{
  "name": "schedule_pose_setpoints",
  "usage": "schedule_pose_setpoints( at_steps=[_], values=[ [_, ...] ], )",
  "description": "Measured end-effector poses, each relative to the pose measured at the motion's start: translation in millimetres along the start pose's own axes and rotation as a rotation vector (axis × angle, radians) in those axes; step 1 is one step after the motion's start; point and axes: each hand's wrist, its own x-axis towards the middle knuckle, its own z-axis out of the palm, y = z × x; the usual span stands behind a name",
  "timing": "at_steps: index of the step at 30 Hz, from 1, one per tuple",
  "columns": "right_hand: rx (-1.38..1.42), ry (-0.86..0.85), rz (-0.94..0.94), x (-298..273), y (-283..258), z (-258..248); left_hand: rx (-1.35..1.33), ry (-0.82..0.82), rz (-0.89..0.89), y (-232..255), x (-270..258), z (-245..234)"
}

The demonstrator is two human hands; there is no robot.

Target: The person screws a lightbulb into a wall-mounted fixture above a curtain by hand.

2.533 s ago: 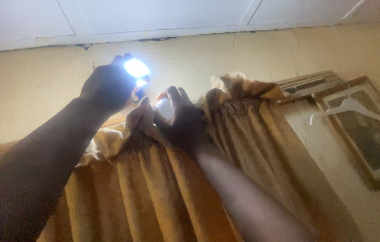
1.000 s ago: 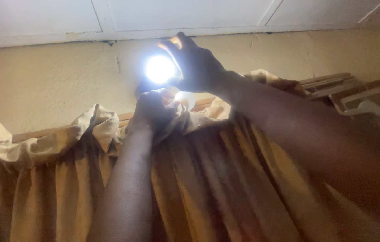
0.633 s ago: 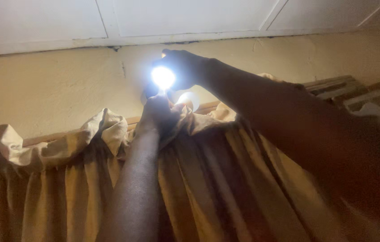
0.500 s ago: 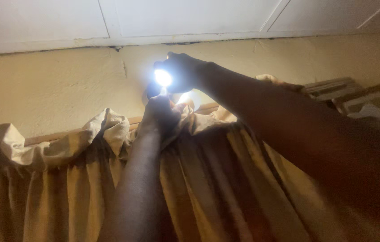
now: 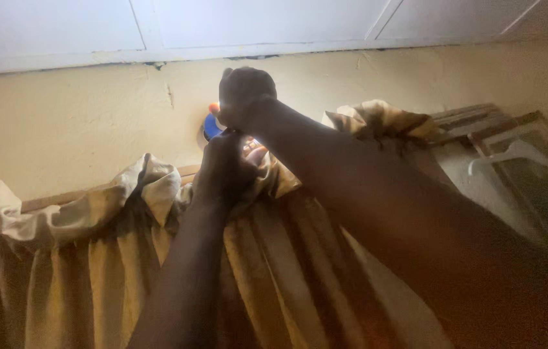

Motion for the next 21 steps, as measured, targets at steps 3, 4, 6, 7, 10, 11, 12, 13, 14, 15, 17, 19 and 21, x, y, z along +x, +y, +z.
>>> schedule_pose_setpoints(
  at_steps=[3, 4, 6, 7, 10, 11, 12, 13, 14, 15, 17, 19, 21],
  values=[
    [0.071, 0.335, -0.214, 8, 4, 24, 0.050, -0.035, -0.066, -2, -3, -3],
    [0.034, 0.308, -0.251, 12, 4, 33, 0.059, -0.058, -0.095, -1, -4, -3],
    [-0.045, 0.258, -0.326, 24, 6, 49, 0.113, -0.117, -0.161, 2, -3, -5],
    [-0.025, 0.242, -0.348, 32, 5, 55, 0.158, -0.153, -0.199, 3, -1, -7],
    [0.003, 0.214, -0.375, 43, 10, 69, 0.057, -0.149, -0.228, 2, 2, -8],
    [-0.001, 0.226, -0.369, 43, 11, 71, -0.015, -0.128, -0.225, 1, 2, -7],
    [-0.001, 0.242, -0.368, 41, 9, 69, -0.036, -0.131, -0.247, 0, 2, -6],
    [0.002, 0.247, -0.349, 38, 10, 66, -0.057, -0.135, -0.268, -1, 3, -6],
    [0.009, 0.255, -0.339, 33, 8, 62, -0.071, -0.134, -0.293, -5, 4, -9],
    [0.017, 0.264, -0.328, 29, 7, 58, -0.091, -0.120, -0.289, -7, 4, -9],
    [0.054, 0.231, -0.286, 27, 3, 51, -0.123, -0.089, -0.286, -10, 3, -8],
    [0.096, 0.210, -0.302, 29, 11, 58, -0.127, -0.088, -0.315, -14, 4, -8],
    [0.144, 0.199, -0.385, 44, 27, 73, -0.101, -0.107, -0.357, -16, 6, -5]
  ],
)
